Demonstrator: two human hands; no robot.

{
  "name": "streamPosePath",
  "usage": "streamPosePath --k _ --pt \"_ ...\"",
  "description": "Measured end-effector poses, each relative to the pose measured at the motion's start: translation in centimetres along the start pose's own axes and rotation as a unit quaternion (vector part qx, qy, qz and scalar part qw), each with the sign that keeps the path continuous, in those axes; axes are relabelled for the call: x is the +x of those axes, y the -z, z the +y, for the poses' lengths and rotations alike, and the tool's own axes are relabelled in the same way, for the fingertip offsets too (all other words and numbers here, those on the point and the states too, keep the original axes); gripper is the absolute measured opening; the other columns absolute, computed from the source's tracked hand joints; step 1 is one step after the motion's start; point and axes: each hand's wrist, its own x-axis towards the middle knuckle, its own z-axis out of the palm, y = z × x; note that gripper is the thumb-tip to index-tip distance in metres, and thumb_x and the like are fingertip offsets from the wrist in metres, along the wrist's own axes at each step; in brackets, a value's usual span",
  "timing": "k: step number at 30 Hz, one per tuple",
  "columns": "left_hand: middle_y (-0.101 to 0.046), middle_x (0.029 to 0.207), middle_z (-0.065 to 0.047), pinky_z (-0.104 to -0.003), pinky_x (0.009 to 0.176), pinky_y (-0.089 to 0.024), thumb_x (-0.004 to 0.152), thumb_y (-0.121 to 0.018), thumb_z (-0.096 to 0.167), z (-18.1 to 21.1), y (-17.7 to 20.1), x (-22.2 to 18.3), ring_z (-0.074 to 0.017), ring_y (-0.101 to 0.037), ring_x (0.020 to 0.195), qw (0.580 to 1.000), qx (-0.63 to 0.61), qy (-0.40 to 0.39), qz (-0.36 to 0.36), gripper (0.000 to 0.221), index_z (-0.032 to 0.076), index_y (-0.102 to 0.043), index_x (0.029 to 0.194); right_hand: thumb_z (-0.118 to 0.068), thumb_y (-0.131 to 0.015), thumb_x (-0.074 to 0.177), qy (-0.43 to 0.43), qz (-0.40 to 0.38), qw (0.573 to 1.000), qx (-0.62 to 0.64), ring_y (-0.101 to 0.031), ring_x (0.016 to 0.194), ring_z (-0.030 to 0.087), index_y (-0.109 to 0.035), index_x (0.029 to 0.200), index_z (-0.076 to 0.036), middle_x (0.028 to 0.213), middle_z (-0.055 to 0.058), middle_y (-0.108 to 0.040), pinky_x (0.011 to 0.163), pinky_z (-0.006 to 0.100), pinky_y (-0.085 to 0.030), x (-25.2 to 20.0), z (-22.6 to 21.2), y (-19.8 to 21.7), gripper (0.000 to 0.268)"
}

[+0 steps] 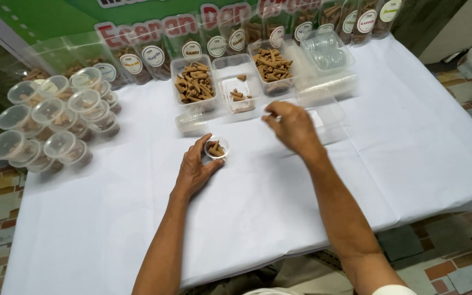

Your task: The person repeatedly fills small clear plastic cups with brown root pieces from bulk containers on a white table, then places the filled cups into a stack. The person also handles empty cups and a plastic lid tray during the process.

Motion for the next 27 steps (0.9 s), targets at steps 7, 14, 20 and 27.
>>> streamPosePath --k 7,14,20,27 --pt "-0.071 0.127 -0.007 -0.043 0.11 -0.041 0.08 -0.086 0.022 -0.9 -0.1 0.5 -0.0278 -0.06 0.124 1.0 0.0 0.004 0.0 0.078 0.017 -0.048 0.148 -0.028 -0.086 0.081 -0.269 -0.178 0.928 -0.188 -0.074 0.101 0.04 -0.078 0.118 -0.01 0.107 0.021 -0.078 0.087 0.055 -0.057 3.7 9.1 2.2 0.042" --pt "-0.07 0.128 -0.005 -0.042 0.109 -0.042 0.08 -0.086 0.023 -1.3 -0.3 0.4 -0.0264 -0.06 0.124 1.0 0.017 0.007 -0.009 0.08 0.018 -0.046 0.15 -0.024 -0.091 0.074 -0.313 -0.254 0.896 -0.187 -0.072 0.106 0.045 -0.072 0.131 -0.008 0.117 0.028 -0.074 0.087 0.06 -0.056 3.6 11.1 -0.1 0.063" --pt "-0.07 0.129 -0.005 -0.042 0.109 -0.041 0.081 -0.086 0.023 -1.2 -0.2 0.6 -0.0263 -0.06 0.125 1.0 0.011 0.01 -0.01 0.08 0.019 -0.046 0.15 -0.019 -0.093 0.071 -0.287 -0.237 0.912 -0.175 -0.072 0.107 0.045 -0.072 0.125 0.0 0.114 0.028 -0.074 0.089 0.056 -0.056 3.6 11.2 -0.4 0.061" --pt "-0.07 0.129 -0.005 -0.041 0.109 -0.041 0.082 -0.085 0.024 -0.9 -0.1 0.5 -0.0258 -0.059 0.125 1.0 0.008 0.012 -0.011 0.079 0.018 -0.046 0.15 -0.016 -0.086 0.078 -0.283 -0.211 0.932 -0.079 -0.07 0.107 0.044 -0.073 0.112 -0.001 0.107 0.025 -0.073 0.088 0.055 -0.056 3.3 10.9 1.6 0.04"
